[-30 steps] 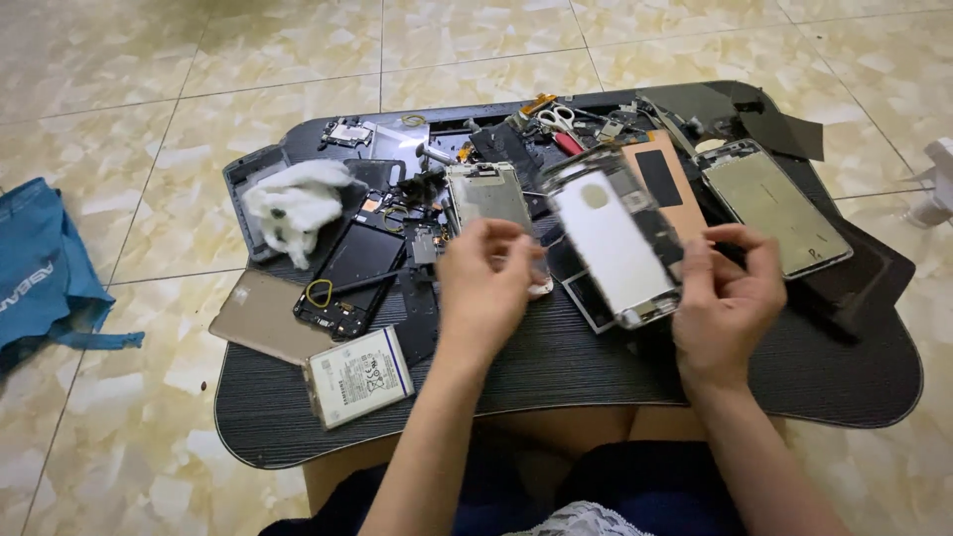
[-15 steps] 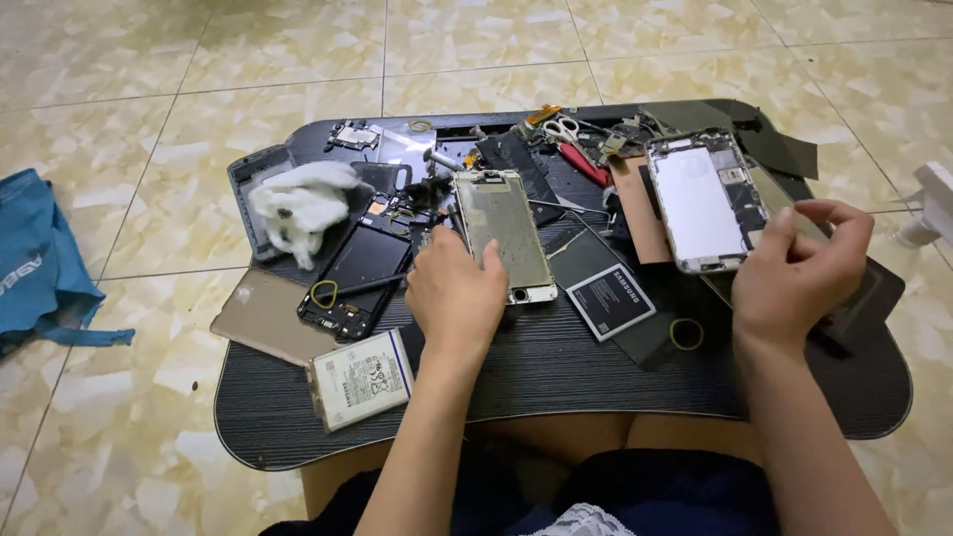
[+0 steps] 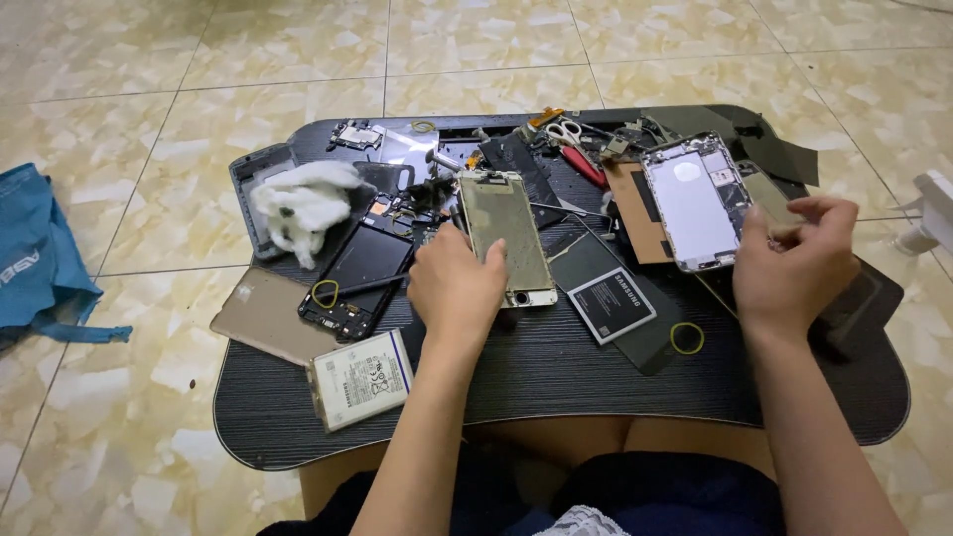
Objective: Assembling and inspecting internal components of a smartphone on a small table.
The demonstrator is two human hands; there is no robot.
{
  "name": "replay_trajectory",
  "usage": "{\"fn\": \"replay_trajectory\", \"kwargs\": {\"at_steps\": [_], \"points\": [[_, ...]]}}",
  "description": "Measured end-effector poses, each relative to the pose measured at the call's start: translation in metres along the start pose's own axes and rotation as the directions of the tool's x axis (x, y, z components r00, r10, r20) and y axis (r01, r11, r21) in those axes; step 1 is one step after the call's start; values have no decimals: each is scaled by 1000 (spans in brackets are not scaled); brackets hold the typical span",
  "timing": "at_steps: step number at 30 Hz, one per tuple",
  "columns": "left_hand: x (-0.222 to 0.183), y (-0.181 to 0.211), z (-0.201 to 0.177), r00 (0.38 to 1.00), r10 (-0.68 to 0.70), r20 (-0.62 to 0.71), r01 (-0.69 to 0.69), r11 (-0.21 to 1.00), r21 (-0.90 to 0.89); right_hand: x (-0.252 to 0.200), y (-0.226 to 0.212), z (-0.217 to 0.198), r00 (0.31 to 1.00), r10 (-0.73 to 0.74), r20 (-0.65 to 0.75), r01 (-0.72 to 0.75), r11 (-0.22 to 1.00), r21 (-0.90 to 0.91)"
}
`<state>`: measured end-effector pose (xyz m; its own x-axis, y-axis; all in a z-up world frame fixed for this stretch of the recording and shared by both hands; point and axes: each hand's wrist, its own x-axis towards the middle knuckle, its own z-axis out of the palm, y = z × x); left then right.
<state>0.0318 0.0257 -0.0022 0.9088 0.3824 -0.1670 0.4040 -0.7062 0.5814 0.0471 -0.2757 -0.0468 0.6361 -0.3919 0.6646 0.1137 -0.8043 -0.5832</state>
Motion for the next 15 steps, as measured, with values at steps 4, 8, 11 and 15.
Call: {"fn": "replay_trajectory", "kwargs": {"at_steps": [4, 8, 11, 15], "points": [[-1, 3, 0, 1000, 22, -6, -22, 999, -41, -3, 13, 2, 999, -42, 15, 44, 996, -81], [-14, 20, -10, 994, 104, 12, -96, 950, -298, -4, 8, 0, 995, -102, 22, 104, 977, -188], [-20, 27, -9, 970, 238, -47, -240, 912, -332, -3, -18, -5, 990, -134, 49, 141, 972, -188], [-33, 42, -11, 899, 401, -174, -436, 848, -302, -12, -69, -7, 972, -28, 235, -11, 986, 164]]}}
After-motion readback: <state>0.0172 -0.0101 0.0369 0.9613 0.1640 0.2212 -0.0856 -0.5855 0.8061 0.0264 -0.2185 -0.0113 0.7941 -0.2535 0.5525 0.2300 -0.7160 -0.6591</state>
